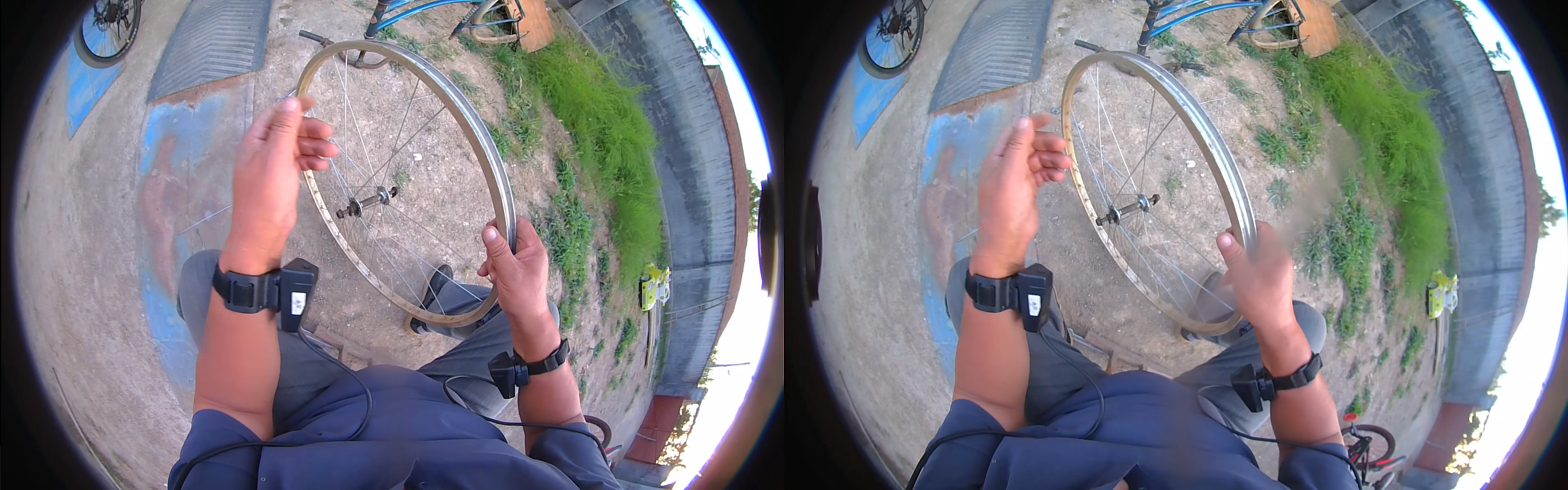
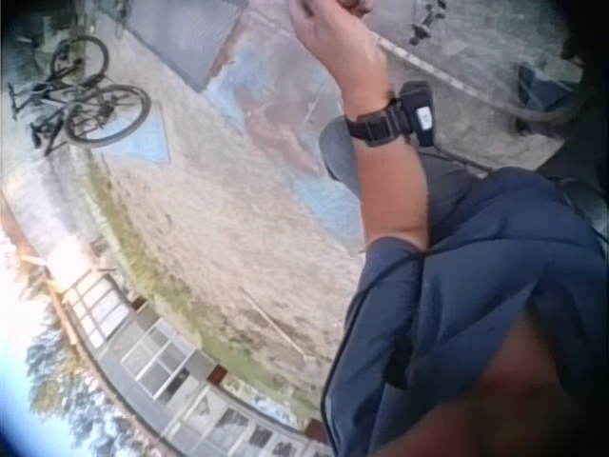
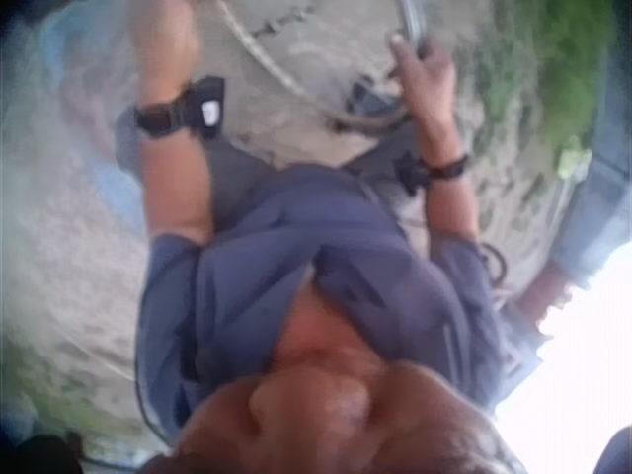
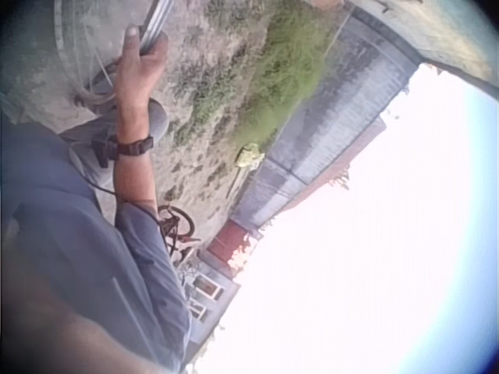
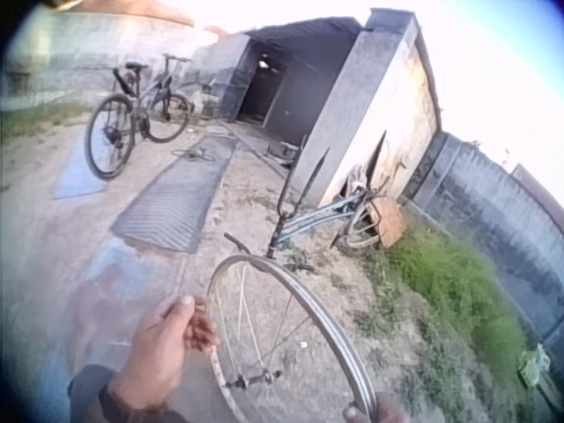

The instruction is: The person laces a bicycle wheel by inserting spokes through the hub and rim, threading them through existing spokes, and securing them with nipples. The person rotates the wheel to access different spoke holes and continues adding spokes one at a time.

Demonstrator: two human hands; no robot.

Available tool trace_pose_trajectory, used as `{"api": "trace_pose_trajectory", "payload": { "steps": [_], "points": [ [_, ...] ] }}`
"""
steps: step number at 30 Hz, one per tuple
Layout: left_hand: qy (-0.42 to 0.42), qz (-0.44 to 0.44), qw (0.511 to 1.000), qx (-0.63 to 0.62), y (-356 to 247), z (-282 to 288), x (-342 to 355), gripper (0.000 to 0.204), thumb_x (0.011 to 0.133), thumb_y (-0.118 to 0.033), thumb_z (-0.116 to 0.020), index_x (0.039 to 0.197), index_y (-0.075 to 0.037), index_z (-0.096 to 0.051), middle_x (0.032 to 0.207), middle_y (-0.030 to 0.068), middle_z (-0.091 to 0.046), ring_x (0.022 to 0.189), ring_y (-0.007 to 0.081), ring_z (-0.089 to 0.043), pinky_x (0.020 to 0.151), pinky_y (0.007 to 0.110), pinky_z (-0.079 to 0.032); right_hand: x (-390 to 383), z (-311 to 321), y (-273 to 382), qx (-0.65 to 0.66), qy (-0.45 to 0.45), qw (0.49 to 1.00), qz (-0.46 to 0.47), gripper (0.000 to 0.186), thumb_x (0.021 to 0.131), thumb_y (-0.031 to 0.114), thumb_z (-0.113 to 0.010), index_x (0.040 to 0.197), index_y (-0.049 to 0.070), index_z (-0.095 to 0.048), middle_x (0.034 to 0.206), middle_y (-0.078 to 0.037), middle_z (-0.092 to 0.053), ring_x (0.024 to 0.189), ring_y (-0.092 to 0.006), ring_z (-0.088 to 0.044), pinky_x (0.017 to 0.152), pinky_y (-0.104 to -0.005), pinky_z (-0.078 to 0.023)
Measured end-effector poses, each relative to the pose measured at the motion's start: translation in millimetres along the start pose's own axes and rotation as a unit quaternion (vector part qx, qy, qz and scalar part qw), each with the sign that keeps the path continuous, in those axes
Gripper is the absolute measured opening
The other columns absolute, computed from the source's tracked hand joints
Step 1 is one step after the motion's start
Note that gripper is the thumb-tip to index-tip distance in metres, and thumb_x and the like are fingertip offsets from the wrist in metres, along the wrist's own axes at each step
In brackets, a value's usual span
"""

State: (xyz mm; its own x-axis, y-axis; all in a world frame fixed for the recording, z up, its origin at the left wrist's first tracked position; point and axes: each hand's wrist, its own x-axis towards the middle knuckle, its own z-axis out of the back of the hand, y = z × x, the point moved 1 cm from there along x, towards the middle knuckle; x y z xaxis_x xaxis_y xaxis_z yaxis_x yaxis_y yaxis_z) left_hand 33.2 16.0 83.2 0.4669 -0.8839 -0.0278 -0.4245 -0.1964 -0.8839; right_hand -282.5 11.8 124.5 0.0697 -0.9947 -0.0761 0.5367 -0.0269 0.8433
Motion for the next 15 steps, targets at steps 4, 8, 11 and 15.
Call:
{"api": "trace_pose_trajectory", "payload": {
  "steps": [4, 8, 11, 15],
  "points": [
    [-0.063, -0.048, 0.995, 0.054, -32.2, 54.0, 17.4, 0.035, 0.112, -0.034, -0.058, 0.125, -0.004, -0.067, 0.099, 0.0068, -0.075, 0.084, 0.0135, -0.071, 0.073, 0.028, -0.055, 6.8, -2.6, 1.7, 0.013, 0.015, 1.0, -0.015, 0.032, 0.101, 0.025, -0.076, 0.116, -0.002, -0.066, 0.078, -0.003, -0.066, 0.062, -0.011, -0.064, 0.058, -0.0293, -0.051],
    [-0.107, -0.068, 0.978, 0.164, -56.9, 128.4, 27.3, 0.032, 0.11, -0.033, -0.061, 0.125, -0.006, -0.069, 0.1, 0.0045, -0.073, 0.087, 0.0118, -0.07, 0.075, 0.027, -0.053, 17.8, -3.6, 0.0, -0.004, 0.024, 1.0, -0.011, 0.031, 0.101, 0.026, -0.076, 0.113, -0.001, -0.067, 0.076, -0.001, -0.064, 0.065, -0.0089, -0.063, 0.059, -0.0281, -0.05],
    [-0.129, 0.001, 0.952, 0.279, -52.6, 190.2, 32.6, 0.035, 0.109, -0.031, -0.062, 0.132, -0.005, -0.067, 0.1, 0.0017, -0.071, 0.086, 0.0101, -0.067, 0.078, 0.025, -0.052, 26.4, -4.3, -2.7, -0.01, 0.012, 1.0, -0.004, 0.027, 0.102, 0.025, -0.075, 0.108, -0.001, -0.069, 0.075, 0.001, -0.062, 0.067, -0.0062, -0.059, 0.058, -0.0265, -0.047],
    [-0.106, 0.084, 0.892, 0.432, -12.4, 261.1, 25.8, 0.03, 0.106, -0.027, -0.064, 0.122, -0.002, -0.068, 0.098, 0.0034, -0.071, 0.084, 0.0106, -0.066, 0.073, 0.027, -0.05, 41.2, 0.1, -5.1, 0.063, 0.019, 0.998, -0.002, 0.023, 0.105, 0.024, -0.07, 0.11, 0.002, -0.067, 0.072, 0.003, -0.062, 0.058, -0.0058, -0.058, 0.053, -0.0233, -0.046]
  ]
}}
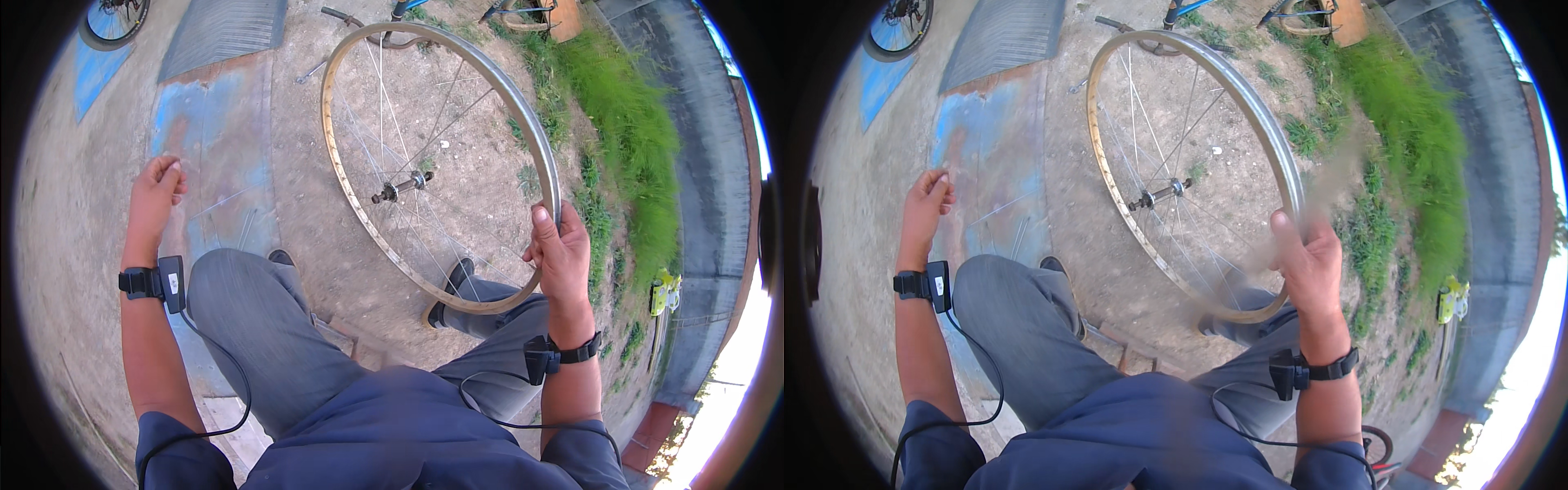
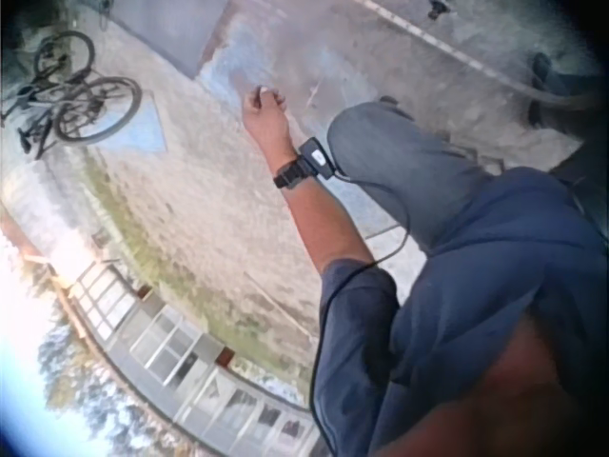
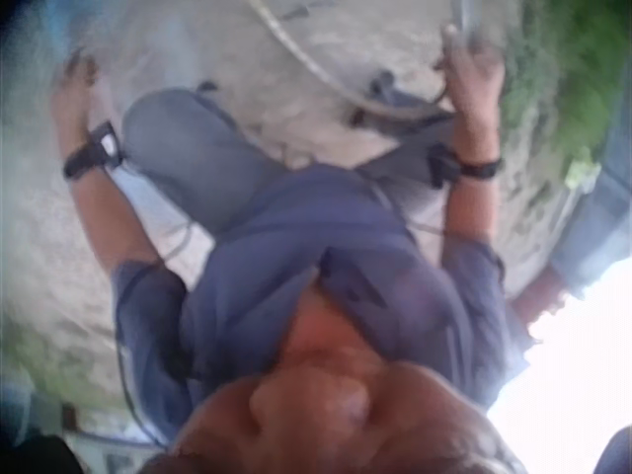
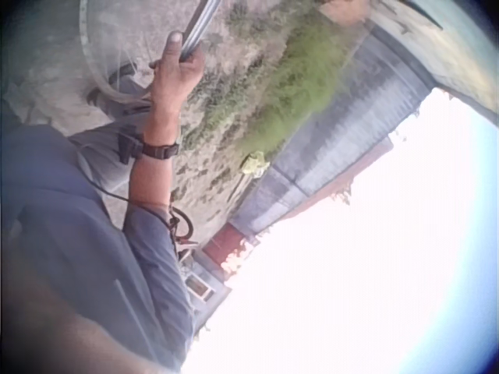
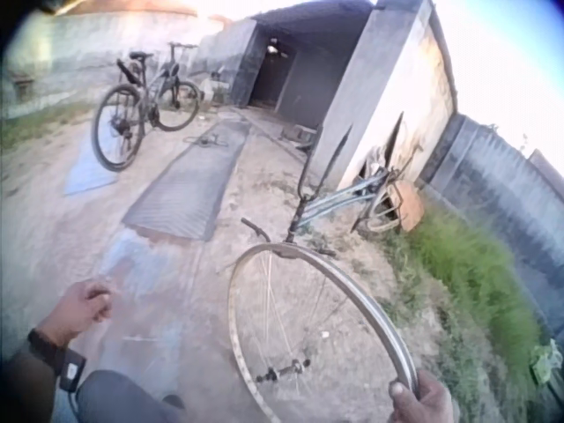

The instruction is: The person laces a bicycle wheel by inserting spokes through the hub and rim, threading them through existing spokes, and securing them with nipples. The person rotates the wheel to access different spoke holes and continues adding spokes one at a time.

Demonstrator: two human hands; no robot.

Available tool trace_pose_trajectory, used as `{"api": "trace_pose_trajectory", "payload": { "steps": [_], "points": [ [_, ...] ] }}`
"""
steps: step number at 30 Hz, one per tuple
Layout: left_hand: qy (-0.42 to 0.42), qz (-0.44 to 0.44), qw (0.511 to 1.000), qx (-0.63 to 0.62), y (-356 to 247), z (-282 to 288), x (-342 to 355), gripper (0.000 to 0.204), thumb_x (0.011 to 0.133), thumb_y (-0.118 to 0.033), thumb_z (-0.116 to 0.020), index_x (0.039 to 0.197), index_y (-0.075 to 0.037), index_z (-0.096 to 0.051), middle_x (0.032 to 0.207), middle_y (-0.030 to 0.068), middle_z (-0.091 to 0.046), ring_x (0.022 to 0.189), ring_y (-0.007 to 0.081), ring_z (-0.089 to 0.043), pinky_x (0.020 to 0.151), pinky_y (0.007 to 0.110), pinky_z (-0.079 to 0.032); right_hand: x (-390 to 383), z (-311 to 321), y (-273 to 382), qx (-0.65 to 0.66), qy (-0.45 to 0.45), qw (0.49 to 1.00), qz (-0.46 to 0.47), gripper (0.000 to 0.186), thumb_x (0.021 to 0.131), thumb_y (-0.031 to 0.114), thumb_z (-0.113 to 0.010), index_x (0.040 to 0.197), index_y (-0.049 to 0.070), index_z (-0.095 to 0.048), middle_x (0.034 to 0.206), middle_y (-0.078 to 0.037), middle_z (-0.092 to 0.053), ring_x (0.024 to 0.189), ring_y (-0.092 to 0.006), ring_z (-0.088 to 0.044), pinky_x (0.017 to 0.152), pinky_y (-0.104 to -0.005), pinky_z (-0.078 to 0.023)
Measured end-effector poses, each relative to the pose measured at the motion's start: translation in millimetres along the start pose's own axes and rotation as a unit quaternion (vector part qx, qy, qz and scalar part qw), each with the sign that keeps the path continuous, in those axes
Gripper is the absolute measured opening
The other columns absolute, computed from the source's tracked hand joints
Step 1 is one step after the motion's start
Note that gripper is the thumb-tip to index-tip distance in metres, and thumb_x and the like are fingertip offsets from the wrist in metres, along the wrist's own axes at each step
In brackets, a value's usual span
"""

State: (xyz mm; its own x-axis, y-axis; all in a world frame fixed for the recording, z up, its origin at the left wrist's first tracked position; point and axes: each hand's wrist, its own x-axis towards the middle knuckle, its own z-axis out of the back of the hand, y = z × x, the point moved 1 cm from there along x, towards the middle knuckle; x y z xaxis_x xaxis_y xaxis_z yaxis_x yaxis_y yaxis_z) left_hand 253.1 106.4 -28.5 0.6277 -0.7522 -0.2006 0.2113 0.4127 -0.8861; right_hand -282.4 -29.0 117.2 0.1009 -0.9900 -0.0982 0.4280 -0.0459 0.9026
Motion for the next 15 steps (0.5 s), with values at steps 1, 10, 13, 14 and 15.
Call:
{"api": "trace_pose_trajectory", "payload": {
  "steps": [1, 10, 13, 14, 15],
  "points": [
    [0.015, 0.012, 0.999, 0.034, 21.9, -0.6, 2.1, 0.03, 0.105, -0.026, -0.065, 0.121, -0.001, -0.068, 0.097, 0.0037, -0.071, 0.083, 0.0113, -0.067, 0.073, 0.028, -0.051, 2.9, 1.0, -0.1, -0.018, -0.003, 1.0, 0.014, 0.025, 0.106, 0.027, -0.07, 0.109, 0.002, -0.065, 0.071, 0.003, -0.059, 0.056, -0.0037, -0.055, 0.052, -0.0225, -0.047],
    [0.11, 0.015, 0.963, 0.247, 187.8, -24.3, 26.5, 0.029, 0.097, -0.02, -0.07, 0.116, 0.001, -0.068, 0.102, 0.0186, -0.077, 0.088, 0.0308, -0.073, 0.082, 0.043, -0.056, 31.2, 0.7, 0.7, -0.109, -0.041, 0.993, 0.009, 0.033, 0.112, 0.033, -0.06, 0.125, 0.003, -0.059, 0.073, 0.004, -0.049, 0.054, -0.0023, -0.046, 0.056, -0.0217, -0.049],
    [0.11, 0.0, 0.939, 0.327, 213.2, -32.1, 26.0, 0.026, 0.094, -0.019, -0.072, 0.114, -0.003, -0.07, 0.108, 0.0203, -0.075, 0.102, 0.0422, -0.071, 0.09, 0.049, -0.056, 38.9, -4.2, 1.2, -0.166, -0.046, 0.984, 0.041, 0.038, 0.114, 0.035, -0.054, 0.131, 0.002, -0.056, 0.074, 0.004, -0.048, 0.056, -0.0034, -0.045, 0.058, -0.0227, -0.048],
    [0.113, -0.003, 0.931, 0.347, 219.2, -38.9, 25.8, 0.025, 0.094, -0.018, -0.072, 0.114, -0.003, -0.07, 0.109, 0.0196, -0.075, 0.103, 0.0424, -0.07, 0.091, 0.049, -0.056, 42.0, -5.2, 0.7, -0.16, -0.051, 0.985, 0.046, 0.04, 0.114, 0.037, -0.053, 0.132, 0.001, -0.055, 0.073, 0.004, -0.046, 0.056, -0.0035, -0.044, 0.058, -0.0226, -0.047],
    [0.111, -0.012, 0.927, 0.358, 223.1, -44.2, 27.1, 0.024, 0.093, -0.018, -0.072, 0.113, -0.004, -0.07, 0.11, 0.019, -0.074, 0.104, 0.0425, -0.07, 0.091, 0.049, -0.056, 45.0, -5.1, 0.6, -0.143, -0.051, 0.987, 0.05, 0.043, 0.114, 0.039, -0.052, 0.133, 0.0, -0.054, 0.073, 0.004, -0.045, 0.056, -0.0036, -0.043, 0.058, -0.0225, -0.047]
  ]
}}
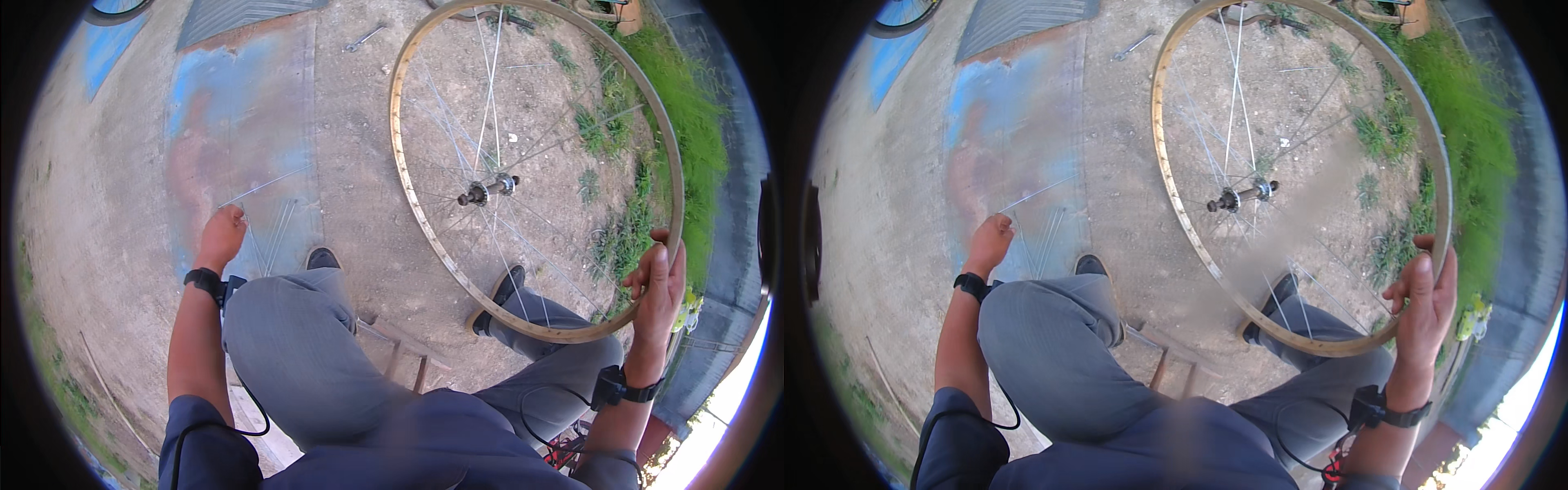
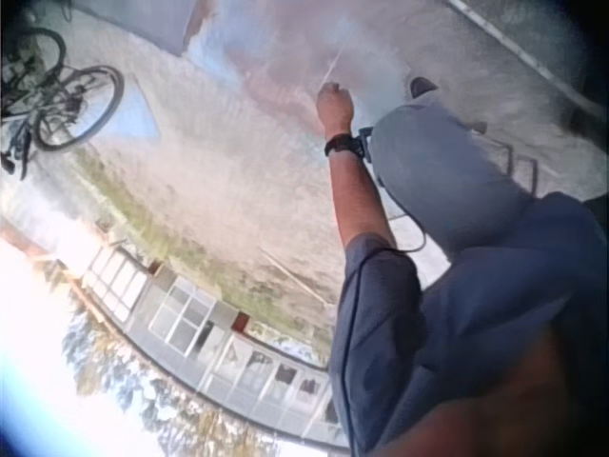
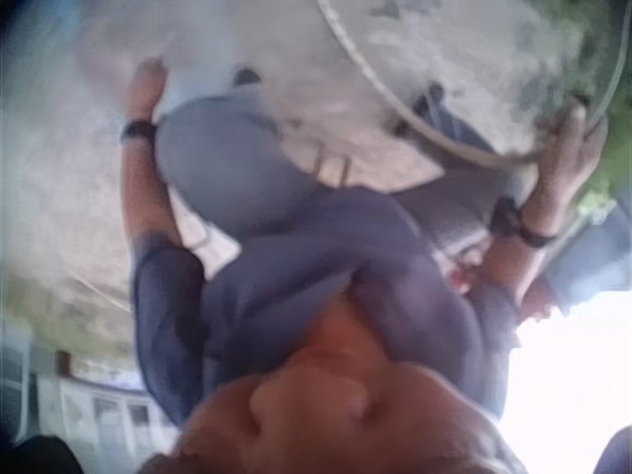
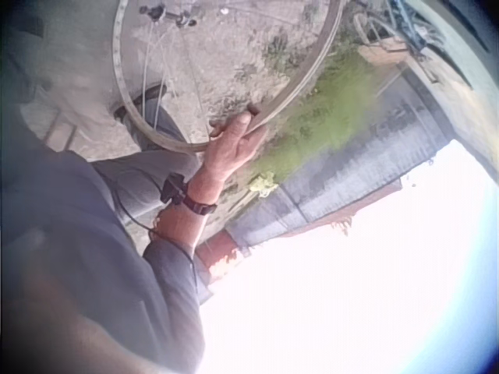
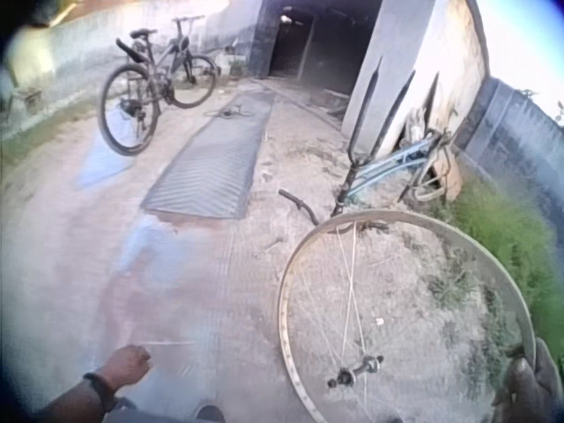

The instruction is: The person laces a bicycle wheel by inserting spokes through the hub and rim, threading them through existing spokes, and securing them with nipples. The person rotates the wheel to access different spoke holes and continues adding spokes one at a time.

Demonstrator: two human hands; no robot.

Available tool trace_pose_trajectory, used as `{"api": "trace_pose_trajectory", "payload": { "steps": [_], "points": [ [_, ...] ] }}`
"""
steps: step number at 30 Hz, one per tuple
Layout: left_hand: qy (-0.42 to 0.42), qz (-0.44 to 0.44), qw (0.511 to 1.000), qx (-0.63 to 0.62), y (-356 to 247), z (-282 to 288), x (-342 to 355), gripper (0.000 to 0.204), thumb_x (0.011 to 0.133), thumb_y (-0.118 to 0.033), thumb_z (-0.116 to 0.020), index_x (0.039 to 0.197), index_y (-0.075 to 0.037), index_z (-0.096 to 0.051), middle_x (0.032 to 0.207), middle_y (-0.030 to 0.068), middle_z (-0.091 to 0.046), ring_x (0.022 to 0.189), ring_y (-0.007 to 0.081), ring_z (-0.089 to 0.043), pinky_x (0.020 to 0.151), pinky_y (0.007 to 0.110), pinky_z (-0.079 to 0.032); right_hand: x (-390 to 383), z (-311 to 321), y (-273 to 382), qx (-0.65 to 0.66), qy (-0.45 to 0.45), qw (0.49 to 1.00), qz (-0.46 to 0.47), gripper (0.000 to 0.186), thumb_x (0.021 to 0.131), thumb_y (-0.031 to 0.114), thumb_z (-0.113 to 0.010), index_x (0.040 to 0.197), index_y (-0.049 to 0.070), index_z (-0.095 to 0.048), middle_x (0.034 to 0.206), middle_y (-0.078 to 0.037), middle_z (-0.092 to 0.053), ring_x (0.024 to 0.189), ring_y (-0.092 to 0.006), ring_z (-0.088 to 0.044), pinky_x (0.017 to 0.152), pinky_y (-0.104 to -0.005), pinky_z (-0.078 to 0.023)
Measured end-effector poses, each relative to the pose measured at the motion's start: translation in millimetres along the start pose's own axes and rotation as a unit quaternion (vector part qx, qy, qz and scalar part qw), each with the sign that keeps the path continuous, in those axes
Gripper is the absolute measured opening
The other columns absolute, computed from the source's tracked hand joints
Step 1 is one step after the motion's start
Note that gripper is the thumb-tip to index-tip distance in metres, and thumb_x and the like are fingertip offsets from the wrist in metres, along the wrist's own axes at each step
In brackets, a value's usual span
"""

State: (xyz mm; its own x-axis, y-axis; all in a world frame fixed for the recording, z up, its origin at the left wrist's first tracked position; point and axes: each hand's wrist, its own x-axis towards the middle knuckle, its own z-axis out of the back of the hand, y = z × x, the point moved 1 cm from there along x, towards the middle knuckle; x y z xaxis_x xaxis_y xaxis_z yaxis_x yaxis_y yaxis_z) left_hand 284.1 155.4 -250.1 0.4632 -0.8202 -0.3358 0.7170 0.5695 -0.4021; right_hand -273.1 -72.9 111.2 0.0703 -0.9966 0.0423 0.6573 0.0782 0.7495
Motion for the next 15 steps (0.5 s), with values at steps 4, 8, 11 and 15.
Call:
{"api": "trace_pose_trajectory", "payload": {
  "steps": [4, 8, 11, 15],
  "points": [
    [0.018, 0.004, 1.0, 0.024, 4.5, -14.9, 14.5, 0.021, 0.093, -0.016, -0.072, 0.111, -0.005, -0.07, 0.115, 0.019, -0.071, 0.108, 0.0426, -0.068, 0.092, 0.05, -0.055, 9.8, 3.8, -7.3, 0.028, -0.012, 1.0, 0.004, 0.047, 0.114, 0.039, -0.051, 0.136, -0.003, -0.052, 0.073, 0.003, -0.044, 0.054, -0.0035, -0.039, 0.056, -0.0209, -0.043],
    [0.032, 0.024, 0.998, 0.057, 22.1, -20.0, 37.6, 0.02, 0.093, -0.016, -0.071, 0.109, -0.005, -0.071, 0.115, 0.0195, -0.071, 0.107, 0.0424, -0.068, 0.092, 0.051, -0.056, 24.5, 15.1, -15.5, 0.043, -0.009, 0.999, 0.012, 0.044, 0.116, 0.034, -0.047, 0.138, -0.004, -0.051, 0.073, 0.003, -0.042, 0.052, -0.0039, -0.036, 0.055, -0.0205, -0.041],
    [0.074, 0.039, 0.993, 0.08, 33.5, -42.5, 43.8, 0.018, 0.093, -0.018, -0.07, 0.107, -0.005, -0.071, 0.11, 0.0199, -0.073, 0.104, 0.0427, -0.07, 0.09, 0.052, -0.057, 29.5, 22.4, -20.0, 0.017, -0.028, 0.999, 0.011, 0.046, 0.116, 0.034, -0.045, 0.14, -0.005, -0.051, 0.072, 0.004, -0.04, 0.054, -0.0041, -0.036, 0.055, -0.0205, -0.039],
    [0.133, 0.033, 0.988, 0.075, 27.1, -87.9, 26.7, 0.02, 0.094, -0.022, -0.071, 0.106, -0.006, -0.069, 0.108, 0.0216, -0.074, 0.101, 0.0427, -0.072, 0.087, 0.053, -0.058, 36.3, 31.6, -23.0, 0.014, -0.028, 0.999, 0.013, 0.048, 0.116, 0.035, -0.046, 0.142, -0.005, -0.051, 0.072, 0.004, -0.039, 0.056, -0.004, -0.036, 0.056, -0.0208, -0.039]
  ]
}}
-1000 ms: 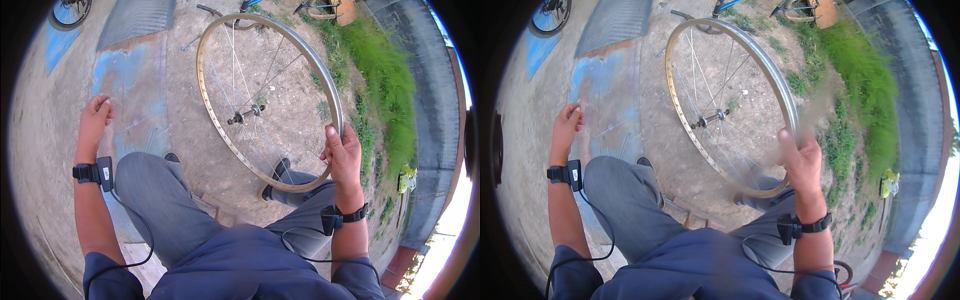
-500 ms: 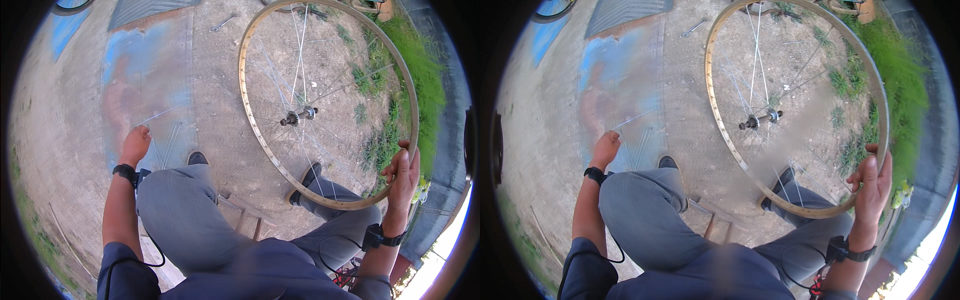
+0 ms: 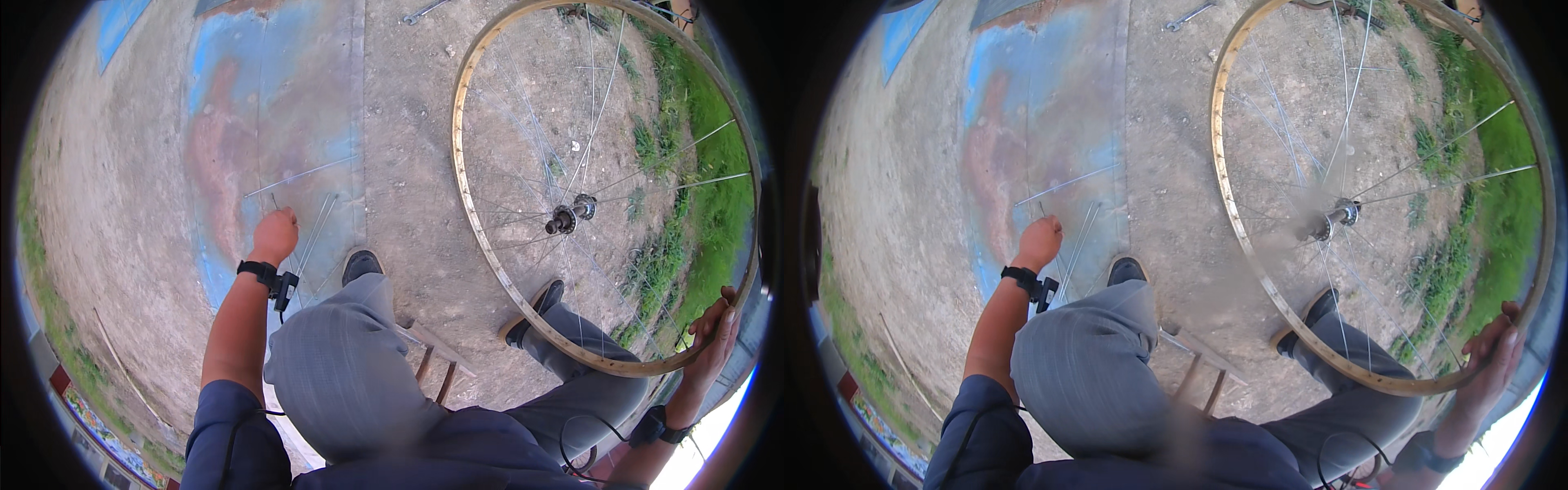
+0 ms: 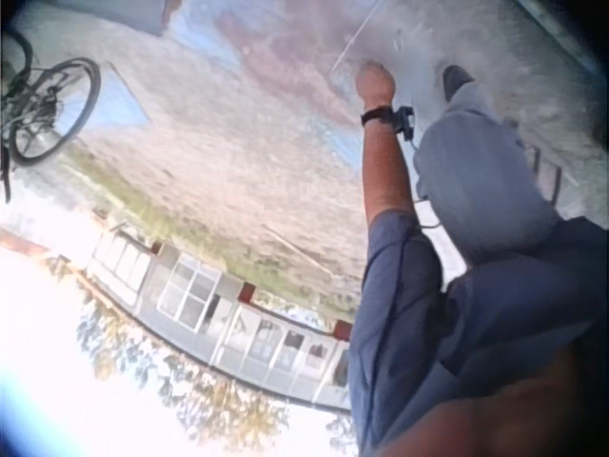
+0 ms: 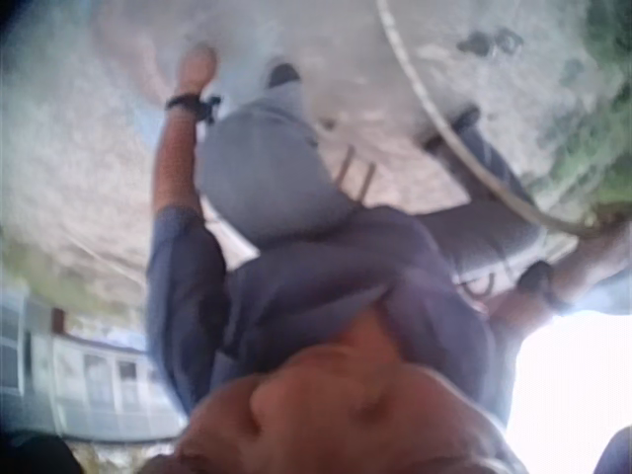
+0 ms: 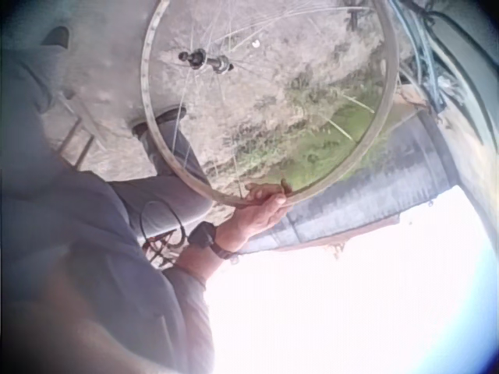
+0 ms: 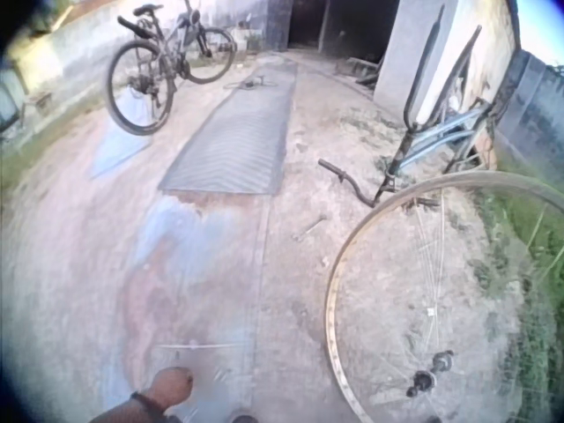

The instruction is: The person laces a bicycle wheel by inserting spokes through the hub and rim, threading them through existing spokes, and securing them with nipples. The person rotates the wheel to access different spoke holes and continues adding spokes one at a time.

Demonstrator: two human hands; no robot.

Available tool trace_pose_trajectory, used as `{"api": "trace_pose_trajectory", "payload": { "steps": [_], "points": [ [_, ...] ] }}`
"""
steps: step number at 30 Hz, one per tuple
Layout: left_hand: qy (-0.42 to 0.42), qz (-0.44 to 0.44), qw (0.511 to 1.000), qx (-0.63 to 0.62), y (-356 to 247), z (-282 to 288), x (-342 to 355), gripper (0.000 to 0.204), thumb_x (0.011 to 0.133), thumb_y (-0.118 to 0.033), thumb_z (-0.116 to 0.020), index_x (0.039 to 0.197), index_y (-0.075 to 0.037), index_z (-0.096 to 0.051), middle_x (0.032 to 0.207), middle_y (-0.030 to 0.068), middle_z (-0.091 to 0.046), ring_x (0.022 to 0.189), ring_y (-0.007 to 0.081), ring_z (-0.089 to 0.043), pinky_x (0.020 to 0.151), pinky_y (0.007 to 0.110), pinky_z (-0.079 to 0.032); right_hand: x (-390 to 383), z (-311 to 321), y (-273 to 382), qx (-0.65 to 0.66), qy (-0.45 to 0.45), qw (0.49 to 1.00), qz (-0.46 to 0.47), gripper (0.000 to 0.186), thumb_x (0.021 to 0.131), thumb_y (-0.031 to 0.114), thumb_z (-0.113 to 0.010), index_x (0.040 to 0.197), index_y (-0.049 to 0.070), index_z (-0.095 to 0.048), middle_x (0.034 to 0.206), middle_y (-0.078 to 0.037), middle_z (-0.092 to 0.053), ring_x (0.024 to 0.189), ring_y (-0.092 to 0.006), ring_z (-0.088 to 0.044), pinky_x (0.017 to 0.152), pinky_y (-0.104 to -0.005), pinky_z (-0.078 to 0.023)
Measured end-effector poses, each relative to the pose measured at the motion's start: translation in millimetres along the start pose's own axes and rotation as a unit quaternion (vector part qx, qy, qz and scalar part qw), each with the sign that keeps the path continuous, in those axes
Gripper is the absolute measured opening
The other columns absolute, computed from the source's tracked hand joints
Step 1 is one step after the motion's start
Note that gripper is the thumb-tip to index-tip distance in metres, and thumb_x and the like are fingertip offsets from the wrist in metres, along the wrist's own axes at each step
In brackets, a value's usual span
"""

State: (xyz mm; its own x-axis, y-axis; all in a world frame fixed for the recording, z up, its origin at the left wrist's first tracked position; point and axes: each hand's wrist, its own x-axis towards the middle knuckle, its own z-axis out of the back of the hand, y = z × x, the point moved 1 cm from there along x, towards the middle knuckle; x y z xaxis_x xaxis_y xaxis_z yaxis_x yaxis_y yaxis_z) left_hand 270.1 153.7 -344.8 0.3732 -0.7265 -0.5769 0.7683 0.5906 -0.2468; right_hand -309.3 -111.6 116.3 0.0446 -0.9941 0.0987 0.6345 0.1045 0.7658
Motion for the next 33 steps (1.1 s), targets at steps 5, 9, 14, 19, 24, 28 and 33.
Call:
{"api": "trace_pose_trajectory", "payload": {
  "steps": [5, 9, 14, 19, 24, 28, 33],
  "points": [
    [0.029, 0.049, 0.998, -0.008, -30.9, -38.8, -13.3, 0.029, 0.094, -0.026, -0.075, 0.11, -0.003, -0.066, 0.112, 0.0224, -0.073, 0.103, 0.0422, -0.072, 0.088, 0.051, -0.059, 1.6, 4.5, -2.0, 0.0, -0.012, 1.0, -0.007, 0.049, 0.115, 0.037, -0.047, 0.142, -0.004, -0.052, 0.073, 0.005, -0.04, 0.056, -0.0034, -0.036, 0.056, -0.0211, -0.039],
    [-0.003, 0.062, 0.998, 0.005, -38.4, -54.3, -13.1, 0.031, 0.094, -0.027, -0.076, 0.111, -0.003, -0.066, 0.113, 0.0223, -0.072, 0.103, 0.0423, -0.073, 0.087, 0.051, -0.06, 1.3, -1.1, 3.9, 0.021, 0.011, 1.0, -0.009, 0.05, 0.115, 0.038, -0.048, 0.142, -0.004, -0.052, 0.073, 0.004, -0.04, 0.056, -0.0031, -0.037, 0.056, -0.0209, -0.039],
    [0.0, 0.039, 0.999, 0.017, -38.1, -76.4, -7.8, 0.022, 0.092, -0.018, -0.071, 0.108, -0.004, -0.067, 0.113, 0.0222, -0.072, 0.1, 0.0426, -0.073, 0.084, 0.053, -0.06, -9.6, -13.6, 14.9, -0.019, -0.018, 0.999, -0.023, 0.051, 0.115, 0.04, -0.048, 0.138, -0.005, -0.052, 0.073, 0.004, -0.041, 0.057, -0.0042, -0.039, 0.058, -0.0217, -0.042],
    [-0.012, 0.025, 0.999, 0.039, -41.1, -77.9, -8.3, 0.019, 0.088, -0.013, -0.067, 0.104, -0.003, -0.067, 0.109, 0.0221, -0.073, 0.096, 0.0431, -0.073, 0.082, 0.055, -0.06, -11.4, -25.6, 24.8, -0.014, -0.002, 1.0, -0.013, 0.05, 0.115, 0.038, -0.046, 0.137, -0.007, -0.051, 0.071, 0.002, -0.043, 0.054, -0.0052, -0.04, 0.057, -0.0223, -0.046],
    [-0.033, 0.022, 0.999, 0.022, -35.4, -66.4, -11.4, 0.017, 0.087, -0.012, -0.067, 0.103, -0.006, -0.066, 0.103, 0.0219, -0.072, 0.094, 0.0448, -0.072, 0.079, 0.055, -0.058, -12.5, -38.2, 34.1, -0.021, -0.008, 0.999, -0.029, 0.051, 0.115, 0.039, -0.046, 0.136, -0.007, -0.051, 0.072, 0.002, -0.044, 0.054, -0.0049, -0.041, 0.057, -0.0228, -0.048],
    [-0.094, 0.005, 0.995, -0.022, -33.4, -25.7, -20.2, 0.014, 0.089, -0.011, -0.067, 0.101, -0.006, -0.063, 0.098, 0.0204, -0.071, 0.089, 0.0438, -0.07, 0.075, 0.054, -0.055, -14.6, -44.6, 40.1, -0.002, 0.001, 0.999, -0.032, 0.052, 0.115, 0.04, -0.046, 0.138, -0.007, -0.052, 0.074, 0.002, -0.046, 0.054, -0.005, -0.042, 0.058, -0.0232, -0.049],
    [-0.207, -0.047, 0.972, -0.104, -53.8, 86.6, -40.4, 0.013, 0.094, -0.013, -0.067, 0.097, -0.003, -0.061, 0.09, 0.0182, -0.069, 0.084, 0.0418, -0.068, 0.074, 0.05, -0.053, -24.0, -43.8, 40.2, 0.042, 0.005, 0.999, -0.025, 0.054, 0.114, 0.04, -0.051, 0.143, -0.005, -0.053, 0.079, 0.001, -0.051, 0.058, -0.0059, -0.048, 0.061, -0.024, -0.052]
  ]
}}
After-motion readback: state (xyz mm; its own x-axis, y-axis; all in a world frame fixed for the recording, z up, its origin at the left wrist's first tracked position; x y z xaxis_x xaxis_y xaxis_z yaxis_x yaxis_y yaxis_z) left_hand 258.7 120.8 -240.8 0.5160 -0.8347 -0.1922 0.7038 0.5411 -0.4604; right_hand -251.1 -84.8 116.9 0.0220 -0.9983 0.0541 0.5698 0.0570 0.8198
